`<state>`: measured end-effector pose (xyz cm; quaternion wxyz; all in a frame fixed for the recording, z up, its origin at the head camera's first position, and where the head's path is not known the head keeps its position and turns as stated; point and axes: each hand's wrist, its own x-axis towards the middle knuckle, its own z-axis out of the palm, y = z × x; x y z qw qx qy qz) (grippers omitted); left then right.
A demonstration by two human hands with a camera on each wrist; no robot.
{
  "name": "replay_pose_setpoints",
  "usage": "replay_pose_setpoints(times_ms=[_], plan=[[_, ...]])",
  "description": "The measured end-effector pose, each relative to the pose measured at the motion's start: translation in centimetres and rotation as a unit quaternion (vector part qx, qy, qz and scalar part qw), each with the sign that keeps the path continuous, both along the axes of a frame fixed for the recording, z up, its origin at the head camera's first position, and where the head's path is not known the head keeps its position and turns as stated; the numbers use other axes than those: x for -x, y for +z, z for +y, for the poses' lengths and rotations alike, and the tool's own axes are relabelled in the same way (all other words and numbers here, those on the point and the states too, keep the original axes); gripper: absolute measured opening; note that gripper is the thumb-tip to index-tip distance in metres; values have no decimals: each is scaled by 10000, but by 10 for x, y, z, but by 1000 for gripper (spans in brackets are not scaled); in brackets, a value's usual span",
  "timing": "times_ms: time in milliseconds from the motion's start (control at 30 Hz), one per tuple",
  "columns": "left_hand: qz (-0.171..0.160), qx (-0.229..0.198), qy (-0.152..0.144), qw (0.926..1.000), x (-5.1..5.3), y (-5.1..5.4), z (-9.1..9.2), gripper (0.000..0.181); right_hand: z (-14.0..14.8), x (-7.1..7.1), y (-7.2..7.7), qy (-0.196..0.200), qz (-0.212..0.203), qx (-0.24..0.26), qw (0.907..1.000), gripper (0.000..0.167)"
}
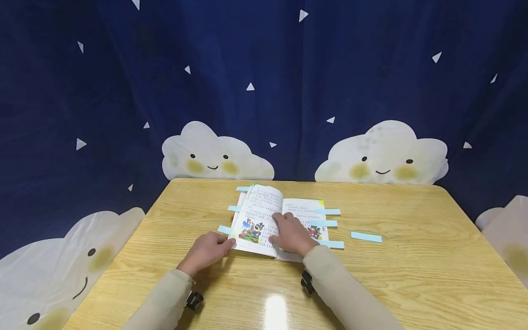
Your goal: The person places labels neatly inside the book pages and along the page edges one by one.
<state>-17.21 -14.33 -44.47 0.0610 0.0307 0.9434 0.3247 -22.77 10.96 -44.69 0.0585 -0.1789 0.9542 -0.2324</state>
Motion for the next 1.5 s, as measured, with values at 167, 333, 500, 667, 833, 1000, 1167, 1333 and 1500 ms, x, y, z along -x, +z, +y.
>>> replay_pose_setpoints(times_ms=[167,333,500,667,833,1000,1167,1333,1500], plan=[[283,-458,163,9984,5,1,9,52,3,3,-2,121,162,120,9997,64],[692,-547,474,9950,9,4,19,55,4,6,-4,170,184,166,9995,63],[934,-729,630,9910,8,10,31,55,3,5,-3,181,50,290,9994,61],[1054,-1068,607,9868,8,22,47,42,7,4,3,277,-115,906,9954,51],[1303,-1259,199,9833,8,30,63,33,16,1,12,240,-515,1654,9846,45],[1613,-1136,-309,9799,8,31,78,32,26,0,20,240,-1263,2392,9624,48],[2017,-828,-739,9731,7,31,93,22,30,-2,24,186,-1643,2745,9473,53],[2141,-621,-1031,9694,7,30,102,25,33,-4,24,102,-1675,3042,9377,54],[2199,-402,-1423,9643,7,30,107,43,40,-5,26,130,-1733,3190,9317,56]])
